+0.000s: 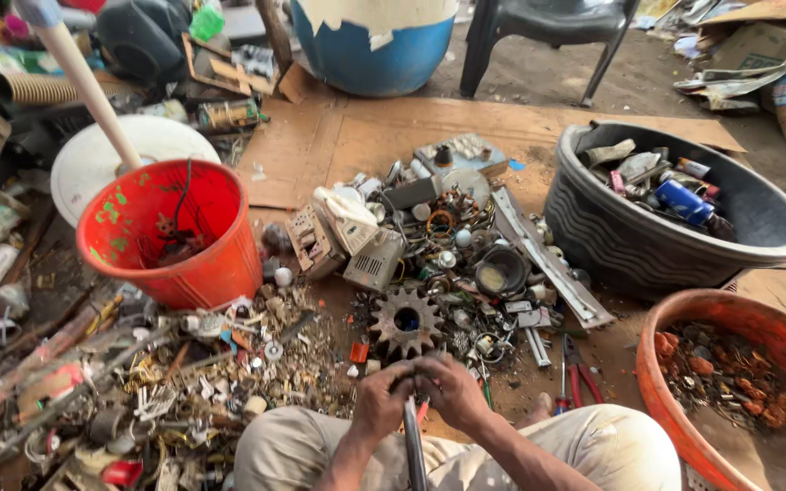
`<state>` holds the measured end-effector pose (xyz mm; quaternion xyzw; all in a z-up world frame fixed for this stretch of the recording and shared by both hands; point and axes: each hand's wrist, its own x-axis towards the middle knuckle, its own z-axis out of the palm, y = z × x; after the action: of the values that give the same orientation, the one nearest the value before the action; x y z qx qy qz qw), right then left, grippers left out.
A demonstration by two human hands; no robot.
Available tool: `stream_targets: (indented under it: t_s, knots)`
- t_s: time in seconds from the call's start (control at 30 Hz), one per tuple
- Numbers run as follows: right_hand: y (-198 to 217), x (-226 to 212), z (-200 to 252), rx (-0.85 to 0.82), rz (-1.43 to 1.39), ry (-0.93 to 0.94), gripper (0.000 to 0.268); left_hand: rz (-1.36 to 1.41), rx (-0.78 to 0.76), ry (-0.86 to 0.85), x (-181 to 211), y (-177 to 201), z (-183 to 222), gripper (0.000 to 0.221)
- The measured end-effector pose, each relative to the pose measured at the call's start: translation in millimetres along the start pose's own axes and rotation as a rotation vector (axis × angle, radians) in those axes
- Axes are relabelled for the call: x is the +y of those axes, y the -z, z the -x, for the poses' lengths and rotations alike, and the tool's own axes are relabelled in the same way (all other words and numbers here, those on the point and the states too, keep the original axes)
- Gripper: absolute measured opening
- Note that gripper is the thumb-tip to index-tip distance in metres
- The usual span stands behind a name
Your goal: The person sits on the ground and uses pliers and a hammer to break apart and separate small metal components from a pile of scrap. They repeatedly pick up items, strike them, and place the separated pieces into a red bucket.
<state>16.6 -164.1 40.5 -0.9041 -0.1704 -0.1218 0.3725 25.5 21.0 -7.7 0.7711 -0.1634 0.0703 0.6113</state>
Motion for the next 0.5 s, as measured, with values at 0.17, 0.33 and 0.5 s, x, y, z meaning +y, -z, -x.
stream_targets:
  t_s: [0.17, 0.33, 0.5]
  knots:
    - [-12.2, 1.8, 13.1, -0.162, -0.128, -0.523, 0.024, 0.019, 0.202, 0.549, 16.7, -30.0, 10.5, 0.029]
    - [-32.6, 3.5, 31.9, -0.26, -0.212, -0.597, 0.025, 0.235, 0.26, 0.856, 7.3, -64.8, 28.5, 0.037]
    - [-42.7, 16.1, 42.3, -0.267, -0.44, -0.395, 0.024, -0.297, 0.226, 0.478, -43.9, -63.8, 42.4, 0.037]
